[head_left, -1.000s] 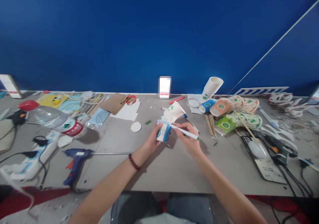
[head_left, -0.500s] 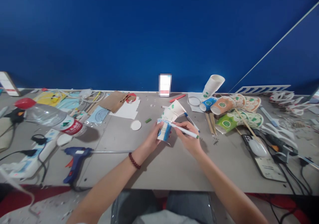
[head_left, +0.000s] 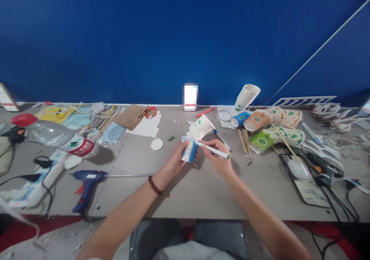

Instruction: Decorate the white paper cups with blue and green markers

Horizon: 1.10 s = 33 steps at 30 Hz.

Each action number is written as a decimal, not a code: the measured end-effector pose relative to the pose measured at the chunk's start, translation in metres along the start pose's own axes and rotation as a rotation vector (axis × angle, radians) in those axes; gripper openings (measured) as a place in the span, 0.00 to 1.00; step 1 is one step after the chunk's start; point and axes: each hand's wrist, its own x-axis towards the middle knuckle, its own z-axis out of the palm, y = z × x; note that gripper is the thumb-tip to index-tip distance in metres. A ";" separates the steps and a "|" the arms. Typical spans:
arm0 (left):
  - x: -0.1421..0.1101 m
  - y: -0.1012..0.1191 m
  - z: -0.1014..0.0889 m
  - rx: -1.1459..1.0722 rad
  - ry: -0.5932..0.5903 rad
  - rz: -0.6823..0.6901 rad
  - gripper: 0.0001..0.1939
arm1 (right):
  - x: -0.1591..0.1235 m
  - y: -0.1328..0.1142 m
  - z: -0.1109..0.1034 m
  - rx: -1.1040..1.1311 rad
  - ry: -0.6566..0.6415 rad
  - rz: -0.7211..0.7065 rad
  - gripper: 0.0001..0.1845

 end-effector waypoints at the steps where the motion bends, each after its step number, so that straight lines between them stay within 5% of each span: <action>1: 0.000 0.000 0.000 -0.001 0.000 0.001 0.19 | 0.000 -0.001 0.000 0.009 -0.010 -0.003 0.11; 14: -0.002 0.001 0.002 0.007 -0.014 0.021 0.21 | 0.001 -0.002 -0.001 -0.024 -0.003 -0.014 0.11; 21: 0.005 -0.004 -0.004 -0.041 -0.023 0.019 0.19 | -0.002 -0.004 -0.003 0.028 -0.133 -0.019 0.09; 28: 0.001 -0.001 0.000 -0.027 -0.010 0.003 0.20 | 0.000 0.000 -0.001 -0.043 -0.008 0.019 0.11; 33: -0.001 0.001 0.002 -0.033 -0.017 0.012 0.20 | 0.000 -0.001 -0.002 -0.018 -0.031 0.019 0.11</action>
